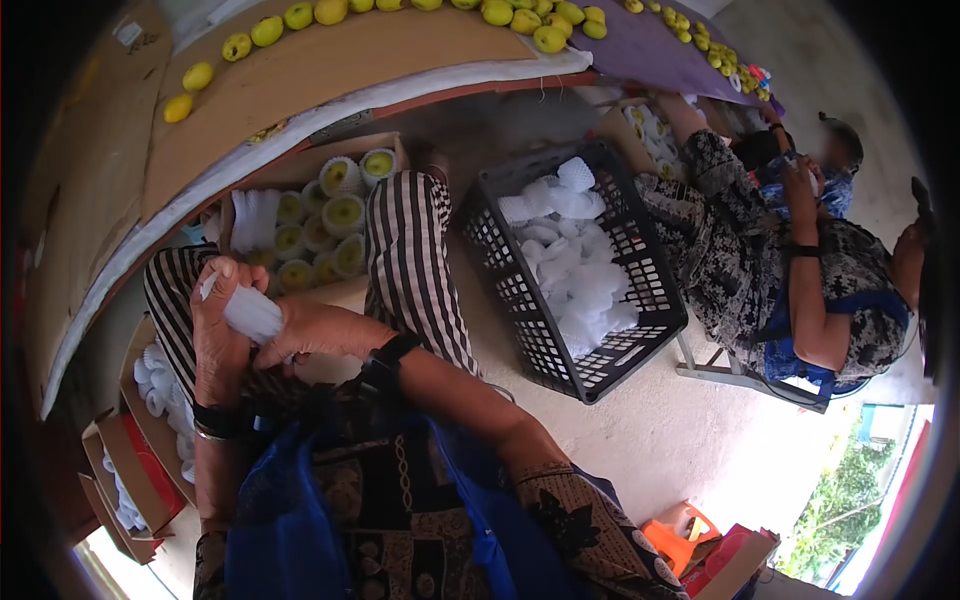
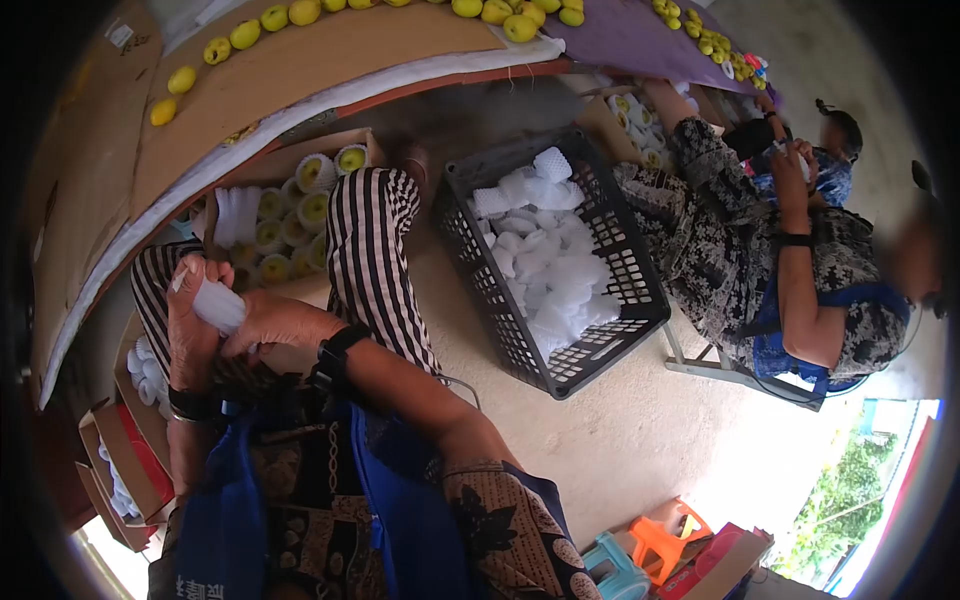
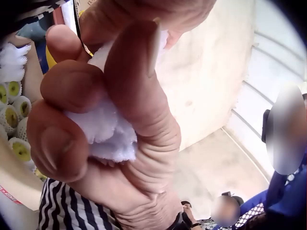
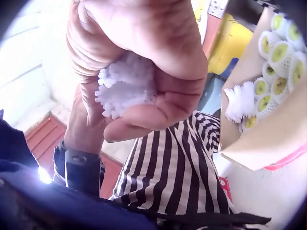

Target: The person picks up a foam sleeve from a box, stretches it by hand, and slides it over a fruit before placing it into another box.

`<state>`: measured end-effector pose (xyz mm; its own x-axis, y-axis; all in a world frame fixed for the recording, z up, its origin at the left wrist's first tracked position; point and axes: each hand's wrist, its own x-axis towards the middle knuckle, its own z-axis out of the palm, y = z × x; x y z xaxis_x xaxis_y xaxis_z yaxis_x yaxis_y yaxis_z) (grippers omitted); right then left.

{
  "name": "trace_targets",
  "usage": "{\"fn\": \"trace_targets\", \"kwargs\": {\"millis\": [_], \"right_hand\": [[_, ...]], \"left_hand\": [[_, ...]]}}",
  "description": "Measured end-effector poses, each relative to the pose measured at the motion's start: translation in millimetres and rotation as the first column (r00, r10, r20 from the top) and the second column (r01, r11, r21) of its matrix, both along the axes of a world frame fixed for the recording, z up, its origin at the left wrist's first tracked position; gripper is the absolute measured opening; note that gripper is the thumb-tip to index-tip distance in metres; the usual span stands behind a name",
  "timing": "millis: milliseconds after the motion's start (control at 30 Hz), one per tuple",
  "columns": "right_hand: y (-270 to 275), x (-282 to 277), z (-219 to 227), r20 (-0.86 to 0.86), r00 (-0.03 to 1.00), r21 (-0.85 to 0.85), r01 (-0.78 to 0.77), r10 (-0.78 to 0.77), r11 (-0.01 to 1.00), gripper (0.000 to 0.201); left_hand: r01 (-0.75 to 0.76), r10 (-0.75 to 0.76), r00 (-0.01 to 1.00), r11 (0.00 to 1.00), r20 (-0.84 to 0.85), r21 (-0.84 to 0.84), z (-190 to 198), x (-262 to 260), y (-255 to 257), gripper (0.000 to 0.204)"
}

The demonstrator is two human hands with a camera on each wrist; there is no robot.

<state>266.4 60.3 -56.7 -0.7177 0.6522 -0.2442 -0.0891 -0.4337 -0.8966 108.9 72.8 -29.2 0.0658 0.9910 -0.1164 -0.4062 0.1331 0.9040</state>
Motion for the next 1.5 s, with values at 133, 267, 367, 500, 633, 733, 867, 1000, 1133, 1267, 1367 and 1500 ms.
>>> {"fn": "trace_targets", "kwargs": {"millis": [133, 267, 367, 500, 633, 733, 867, 1000, 1133, 1267, 1367, 1500], "right_hand": [[3.7, 8.5, -7.4, -0.016, 0.999, 0.077, 0.033, -0.031, 0.997, 0.037], [8.7, 8.2, -10.6, 0.008, 1.0, 0.132, 0.01, -0.012, 0.991, 0.037], [9.8, 8.6, -17.1, 0.035, 0.999, 0.166, 0.015, -0.022, 0.986, 0.035], [8.7, 14.8, -11.3, -0.062, 0.996, 0.146, 0.074, -0.065, 0.987, 0.029], [8.1, 23.4, -5.9, -0.098, 0.99, 0.07, 0.113, -0.105, 0.991, 0.036], [11.7, 25.6, -6.3, -0.109, 0.989, 0.041, 0.103, -0.098, 0.994, 0.034], [7.1, 19.4, -14.6, -0.14, 0.983, 0.057, 0.131, -0.122, 0.99, 0.03], [12.9, -4.6, -35.8, -0.011, 0.982, 0.285, 0.184, -0.189, 0.941, 0.03], [22.1, -10.8, -43.7, 0.224, 0.947, 0.425, 0.119, -0.232, 0.898, 0.033], [8.2, 0.8, -9.3, 0.233, 0.951, 0.361, 0.107, -0.201, 0.926, 0.042], [6.6, 5.0, -5.1, 0.21, 0.966, 0.291, 0.084, -0.149, 0.953, 0.046], [7.2, -1.2, -9.4, 0.197, 0.976, 0.281, 0.04, -0.098, 0.959, 0.042]], "left_hand": [[0.01, -0.008, 0.991, 1.0, -0.133, 0.017, 6.8, 10.7, -0.1, 0.023], [-0.064, 0.053, 0.985, 0.996, -0.162, -0.062, 0.2, 14.2, 8.5, 0.016], [-0.065, 0.063, 0.998, 0.983, -0.015, -0.173, -8.9, 16.1, 15.2, 0.015], [-0.071, 0.065, 0.997, 0.974, -0.035, -0.214, 2.7, 30.2, 17.1, 0.015], [-0.059, 0.062, 0.998, 0.985, 0.013, -0.165, 6.2, 36.2, 22.0, 0.016], [0.026, -0.022, 0.999, 0.996, 0.038, -0.089, 7.8, 36.2, 25.0, 0.016], [0.103, -0.098, 0.991, 0.993, 0.088, -0.062, 7.7, 33.6, 21.4, 0.015], [0.152, -0.142, 0.972, 0.988, 0.188, -0.036, -1.5, 19.8, 25.2, 0.016], [0.06, -0.049, 0.979, 0.997, 0.2, -0.046, -22.8, 3.0, 30.2, 0.029], [-0.026, 0.049, 0.983, 0.991, 0.176, -0.131, -31.9, 1.3, 24.1, 0.05], [-0.045, 0.075, 0.981, 0.985, 0.18, -0.164, -32.0, 3.6, 20.1, 0.054], [-0.031, 0.045, 0.992, 0.992, 0.116, -0.122, -34.4, -3.1, 16.4, 0.056]]}}
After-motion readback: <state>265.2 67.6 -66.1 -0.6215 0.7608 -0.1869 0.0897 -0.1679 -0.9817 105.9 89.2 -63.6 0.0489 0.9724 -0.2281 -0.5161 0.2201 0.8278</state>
